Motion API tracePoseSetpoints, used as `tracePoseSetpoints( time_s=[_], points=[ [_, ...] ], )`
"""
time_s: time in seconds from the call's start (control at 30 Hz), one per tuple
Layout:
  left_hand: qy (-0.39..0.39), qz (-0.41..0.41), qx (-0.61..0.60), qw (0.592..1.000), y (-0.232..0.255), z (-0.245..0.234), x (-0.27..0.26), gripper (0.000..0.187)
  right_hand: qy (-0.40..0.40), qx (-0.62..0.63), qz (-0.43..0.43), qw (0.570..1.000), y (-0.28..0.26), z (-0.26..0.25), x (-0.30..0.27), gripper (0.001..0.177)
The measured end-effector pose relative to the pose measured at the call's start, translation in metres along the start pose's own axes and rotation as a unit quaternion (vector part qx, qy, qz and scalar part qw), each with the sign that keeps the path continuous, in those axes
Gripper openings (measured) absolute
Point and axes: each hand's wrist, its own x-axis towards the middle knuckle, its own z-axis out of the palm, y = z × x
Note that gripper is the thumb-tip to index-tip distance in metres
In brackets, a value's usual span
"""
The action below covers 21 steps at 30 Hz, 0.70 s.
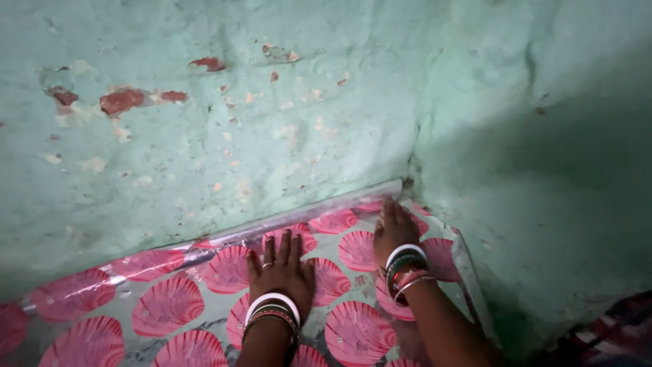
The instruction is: The person moves several artificial flower pots from a shelf to a nearby surface, then wipes the shelf with a cloth. The shelf is covered with a pink leaf-patterned sheet and is located in a room with peeling green paint.
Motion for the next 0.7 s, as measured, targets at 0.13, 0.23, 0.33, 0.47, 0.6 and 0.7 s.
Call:
tracePoseSetpoints(
  time_s=[0.13,0.23,0.33,0.47,0.6,0.7],
  points=[
    [-0.005,-0.008,0.008,1.000,0.000,-0.001,-0.001,0.067,-0.009,-0.044,0.060,0.997,0.008,-0.022,-0.022,0.073],
    [0.003,-0.003,0.013,1.000,-0.001,0.002,0.000,0.067,-0.015,-0.065,0.081,0.995,0.010,-0.039,-0.041,0.073],
    [0.011,-0.002,0.013,1.000,-0.002,0.005,0.001,0.068,0.007,-0.070,0.088,0.994,0.014,-0.056,-0.060,0.072],
    [0.013,0.003,0.014,1.000,-0.003,0.006,0.002,0.069,-0.026,-0.059,0.147,0.987,0.021,-0.073,-0.083,0.073],
    [0.000,0.003,0.006,1.000,-0.005,0.006,0.002,0.070,-0.011,-0.056,0.155,0.986,0.025,-0.089,-0.111,0.072],
    [0.005,0.003,0.003,1.000,-0.005,0.007,0.002,0.070,-0.024,-0.100,0.141,0.985,0.025,-0.107,-0.128,0.073]
  ],
)
